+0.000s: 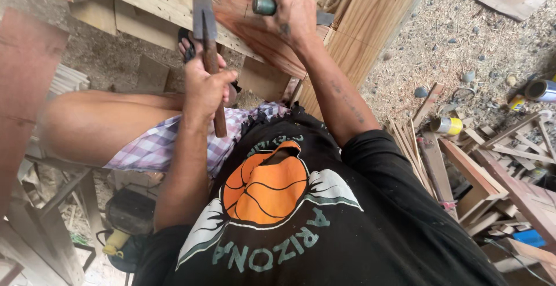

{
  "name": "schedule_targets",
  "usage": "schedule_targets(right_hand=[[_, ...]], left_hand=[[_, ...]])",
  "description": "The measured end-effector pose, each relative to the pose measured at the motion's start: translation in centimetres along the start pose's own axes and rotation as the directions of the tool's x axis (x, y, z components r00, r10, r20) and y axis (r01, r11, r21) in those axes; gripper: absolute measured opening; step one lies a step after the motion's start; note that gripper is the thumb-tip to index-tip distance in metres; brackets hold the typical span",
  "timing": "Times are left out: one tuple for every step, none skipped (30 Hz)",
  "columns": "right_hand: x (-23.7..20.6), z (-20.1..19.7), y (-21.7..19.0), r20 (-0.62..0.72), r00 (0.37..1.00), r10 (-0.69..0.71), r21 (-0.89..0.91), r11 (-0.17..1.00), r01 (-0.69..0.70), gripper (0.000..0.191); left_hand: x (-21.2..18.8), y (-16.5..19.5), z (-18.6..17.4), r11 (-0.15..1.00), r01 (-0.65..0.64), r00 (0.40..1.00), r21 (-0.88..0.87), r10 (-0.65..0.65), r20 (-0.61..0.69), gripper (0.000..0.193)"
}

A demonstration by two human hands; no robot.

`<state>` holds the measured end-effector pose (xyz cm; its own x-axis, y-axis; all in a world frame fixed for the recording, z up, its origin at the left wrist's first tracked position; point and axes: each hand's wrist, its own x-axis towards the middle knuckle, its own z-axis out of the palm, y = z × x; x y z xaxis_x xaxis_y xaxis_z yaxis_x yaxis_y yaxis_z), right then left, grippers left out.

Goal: The person assembles a wooden structure by positioning planks and using a hammer and chisel to secure them. They repeatedly strike the chisel with the hammer to drive it into the wood, adjusting the plank position as needed.

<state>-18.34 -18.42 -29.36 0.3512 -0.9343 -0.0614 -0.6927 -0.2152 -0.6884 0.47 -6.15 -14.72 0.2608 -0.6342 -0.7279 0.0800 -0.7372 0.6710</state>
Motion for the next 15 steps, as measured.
schedule_targets(right_hand=[[0.1, 0.3, 0.4, 0.014, 1.000, 0.010, -0.003, 1.000, -0.010, 0.022], [0.1, 0.6, 0.7, 0.026, 0.999, 0.021, -0.004, 1.000, -0.021, 0.021], [0.3, 1.0, 1.0, 0.035, 0.999, 0.032, -0.006, 0.999, -0.032, 0.020], [0.3, 1.4, 1.2, 0.052, 0.996, 0.075, -0.006, 0.997, -0.074, 0.018], [0.4, 1.8, 1.4, 0.070, 0.991, 0.117, -0.009, 0.993, -0.117, 0.017], [0.5, 2.3, 1.6, 0.088, 0.983, 0.158, -0.011, 0.987, -0.158, 0.016], [0.5, 2.6, 1.9, 0.073, 0.985, 0.157, -0.017, 0.988, -0.157, 0.014], [0.5, 2.8, 2.2, 0.058, 0.986, 0.159, -0.023, 0.987, -0.158, 0.013], [0.5, 3.0, 2.4, 0.047, 0.986, 0.162, -0.026, 0.987, -0.161, 0.011], [0.4, 3.1, 2.7, 0.009, 0.992, 0.127, -0.008, 0.992, -0.127, 0.010], [0.4, 3.1, 2.8, -0.035, 0.996, 0.086, 0.010, 0.996, -0.086, 0.010], [0.3, 3.0, 3.0, -0.086, 0.996, 0.031, 0.029, 0.999, -0.029, 0.009], [0.3, 3.0, 3.0, -0.064, 0.996, 0.056, 0.026, 0.998, -0.055, 0.009], [0.2, 2.9, 3.0, -0.025, 0.996, 0.090, 0.020, 0.996, -0.089, 0.009], [0.2, 2.8, 2.9, 0.003, 0.992, 0.123, 0.015, 0.992, -0.123, 0.008]], left_hand=[[0.2, 0.5, -0.3, 1.000, 0.000, 1.000, -0.021, 0.000, -0.002, 0.024], [0.3, 1.2, -0.5, 0.999, -0.002, 1.000, -0.038, 0.002, -0.005, 0.024], [0.4, 2.1, -0.7, 0.999, -0.031, 0.999, -0.043, 0.029, -0.041, 0.023], [0.7, 2.9, -0.7, 0.997, -0.061, 0.996, -0.048, 0.057, -0.073, 0.022], [1.0, 3.6, -0.3, 0.994, -0.091, 0.991, -0.053, 0.085, -0.105, 0.021], [1.4, 4.1, 0.2, 0.986, -0.136, 0.977, -0.102, 0.116, -0.176, 0.022], [1.9, 4.3, 1.1, 0.972, -0.182, 0.959, -0.146, 0.142, -0.247, 0.023], [2.6, 4.2, 1.9, 0.956, -0.228, 0.935, -0.186, 0.162, -0.316, 0.023], [2.9, 3.4, 3.1, 0.980, -0.131, 0.946, -0.150, 0.078, -0.316, 0.019], [3.5, 2.6, 4.2, 0.993, -0.034, 0.949, -0.116, -0.004, -0.314, 0.016], [4.0, 1.9, 4.3, 0.955, -0.250, 0.943, 0.158, 0.277, -0.185, 0.018], [4.6, 1.1, 4.4, 0.792, -0.475, 0.859, 0.385, 0.512, 0.007, 0.022], [5.2, 0.6, 3.9, 0.526, -0.659, 0.719, 0.538, 0.651, 0.245, 0.025], [5.6, -0.1, 3.5, 0.726, -0.507, 0.847, 0.465, 0.518, 0.115, 0.021], [6.3, -0.4, 2.9, 0.871, -0.332, 0.936, 0.361, 0.352, 0.010, 0.017]])
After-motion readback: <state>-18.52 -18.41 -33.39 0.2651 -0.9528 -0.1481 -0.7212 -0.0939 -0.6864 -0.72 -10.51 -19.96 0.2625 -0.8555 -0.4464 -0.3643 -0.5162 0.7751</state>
